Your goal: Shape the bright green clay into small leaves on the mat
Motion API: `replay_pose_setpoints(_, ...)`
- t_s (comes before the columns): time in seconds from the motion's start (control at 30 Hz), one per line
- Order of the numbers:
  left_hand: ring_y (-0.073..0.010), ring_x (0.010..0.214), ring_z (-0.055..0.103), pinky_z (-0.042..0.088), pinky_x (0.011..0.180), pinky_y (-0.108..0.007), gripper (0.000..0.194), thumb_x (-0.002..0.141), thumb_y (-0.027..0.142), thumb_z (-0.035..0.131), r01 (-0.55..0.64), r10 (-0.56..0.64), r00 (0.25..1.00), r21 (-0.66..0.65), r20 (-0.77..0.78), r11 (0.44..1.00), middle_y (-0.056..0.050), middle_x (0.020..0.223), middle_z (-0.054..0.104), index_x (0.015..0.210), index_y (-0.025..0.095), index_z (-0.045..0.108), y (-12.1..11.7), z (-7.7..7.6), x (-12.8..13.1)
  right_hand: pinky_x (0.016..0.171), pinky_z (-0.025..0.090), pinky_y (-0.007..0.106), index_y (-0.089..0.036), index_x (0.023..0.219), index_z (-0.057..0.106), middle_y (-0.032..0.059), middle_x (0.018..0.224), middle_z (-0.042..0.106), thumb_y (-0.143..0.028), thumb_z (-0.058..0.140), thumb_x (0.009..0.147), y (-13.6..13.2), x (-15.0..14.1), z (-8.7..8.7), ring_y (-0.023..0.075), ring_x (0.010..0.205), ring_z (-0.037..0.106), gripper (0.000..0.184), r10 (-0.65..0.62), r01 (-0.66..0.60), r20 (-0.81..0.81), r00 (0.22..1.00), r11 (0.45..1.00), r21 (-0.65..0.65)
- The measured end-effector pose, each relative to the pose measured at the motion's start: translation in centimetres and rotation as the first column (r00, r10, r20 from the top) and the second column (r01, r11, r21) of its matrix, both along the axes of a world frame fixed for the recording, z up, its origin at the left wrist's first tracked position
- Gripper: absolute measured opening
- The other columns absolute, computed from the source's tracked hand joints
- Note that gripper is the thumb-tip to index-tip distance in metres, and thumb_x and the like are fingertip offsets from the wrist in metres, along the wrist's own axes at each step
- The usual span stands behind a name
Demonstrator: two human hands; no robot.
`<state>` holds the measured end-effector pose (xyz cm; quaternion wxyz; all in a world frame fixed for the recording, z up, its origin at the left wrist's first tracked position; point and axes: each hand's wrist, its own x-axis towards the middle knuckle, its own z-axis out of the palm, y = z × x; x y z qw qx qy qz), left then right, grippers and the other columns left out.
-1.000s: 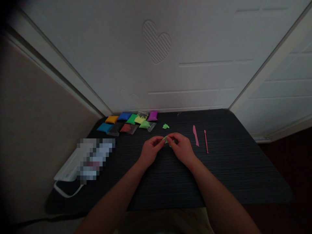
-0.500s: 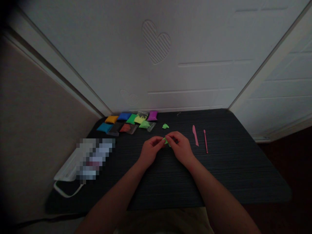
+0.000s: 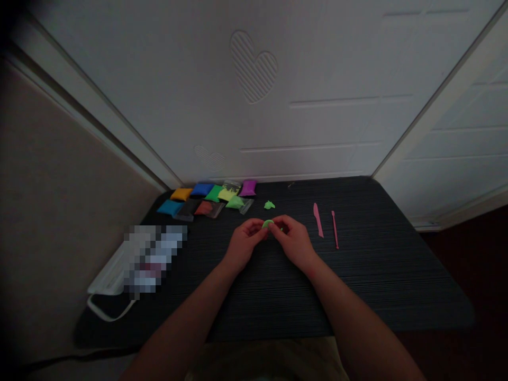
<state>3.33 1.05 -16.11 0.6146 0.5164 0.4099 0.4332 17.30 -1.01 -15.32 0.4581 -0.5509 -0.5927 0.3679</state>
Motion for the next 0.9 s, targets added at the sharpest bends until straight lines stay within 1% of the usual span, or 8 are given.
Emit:
replay_pose_setpoints(0.13,-0.0092,0.063,0.054,0.042,0.064,-0.023,0.021,0.066,0.029,0.063,-0.001,0.001,1.0,0.0,-0.02,1.0,0.0,0.07,0.059,0.08,0.015,0.057,0.1,0.1,-0.2,0.061,0.044,0.028,-0.02,0.079,0.06,0.0012,0.072,0.061,-0.04,0.052,0.075,0.1,0.3,0.4,0.0148,0.066,0.056,0.022,0.002,-0.002,0.003,1.0,1.0,-0.018)
replay_pose_setpoints(0.2,-0.009,0.061,0.053,0.042,0.063,-0.023,0.021,0.067,0.03,0.062,-0.027,0.027,0.999,-0.005,-0.018,1.0,0.001,0.068,0.058,0.08,0.015,0.057,0.1,0.3,-0.3,0.062,0.044,0.028,-0.02,0.08,0.06,0.0015,0.072,0.061,-0.041,0.051,0.076,0.3,0.8,0.8,0.0148,0.067,0.056,0.023,-0.052,0.052,-0.045,0.998,0.999,-0.011)
replay_pose_setpoints(0.33,-0.0103,0.062,0.054,0.043,0.063,-0.024,0.021,0.068,0.032,0.06,-0.064,0.065,0.998,-0.035,0.008,0.997,0.0,0.069,0.059,0.08,0.015,0.056,0.3,0.4,-0.4,0.07,0.045,0.029,-0.021,0.088,0.059,0.0019,0.078,0.061,-0.039,0.051,0.076,0.7,2.0,1.5,0.0143,0.073,0.057,0.023,-0.17,0.176,-0.168,0.971,0.984,0.021)
replay_pose_setpoints(0.4,-0.0105,0.063,0.055,0.043,0.065,-0.025,0.02,0.069,0.031,0.06,-0.054,0.055,0.998,-0.036,0.018,0.998,-0.001,0.07,0.06,0.08,0.015,0.055,0.2,0.2,-0.3,0.072,0.045,0.03,-0.021,0.09,0.059,0.0018,0.08,0.061,-0.037,0.054,0.074,0.7,2.1,1.6,0.0142,0.075,0.057,0.023,-0.143,0.147,-0.181,0.973,0.989,0.009)
replay_pose_setpoints(0.47,-0.0106,0.064,0.055,0.043,0.065,-0.025,0.019,0.07,0.03,0.059,-0.038,0.038,0.999,-0.002,0.0,0.999,0.0,0.07,0.059,0.08,0.016,0.054,0.1,0.0,-0.2,0.07,0.045,0.029,-0.021,0.09,0.059,0.002,0.082,0.062,-0.037,0.056,0.073,0.6,1.8,1.4,0.0148,0.076,0.058,0.023,-0.062,0.06,-0.166,0.984,0.998,-0.014)
replay_pose_setpoints(0.57,-0.0117,0.069,0.055,0.043,0.067,-0.025,0.019,0.072,0.03,0.057,-0.022,0.029,0.997,0.1,-0.066,0.995,-0.001,0.076,0.059,0.085,0.017,0.056,-0.1,-0.3,-0.2,0.068,0.045,0.03,-0.022,0.089,0.061,0.0026,0.082,0.062,-0.037,0.057,0.072,0.3,1.1,0.9,0.0158,0.075,0.058,0.024,0.028,-0.028,-0.056,0.998,1.0,-0.005)
replay_pose_setpoints(0.67,-0.0124,0.072,0.056,0.043,0.069,-0.025,0.019,0.073,0.03,0.055,-0.008,0.029,0.992,0.166,-0.12,0.986,-0.001,0.081,0.06,0.087,0.018,0.057,-0.3,-0.3,-0.2,0.067,0.045,0.03,-0.022,0.086,0.062,0.0024,0.081,0.061,-0.038,0.056,0.072,0.2,0.8,0.5,0.0158,0.074,0.057,0.022,0.018,-0.021,0.076,0.997,0.999,0.037)
replay_pose_setpoints(0.9,-0.0139,0.073,0.056,0.043,0.068,-0.026,0.021,0.075,0.033,0.051,0.014,0.042,0.973,0.238,-0.226,0.971,-0.002,0.082,0.062,0.088,0.019,0.06,-0.5,0.2,-0.2,0.065,0.044,0.029,-0.022,0.084,0.061,0.0013,0.078,0.06,-0.036,0.054,0.074,0.3,1.1,0.7,0.0147,0.071,0.055,0.018,0.04,-0.053,0.148,0.988,0.995,0.082)
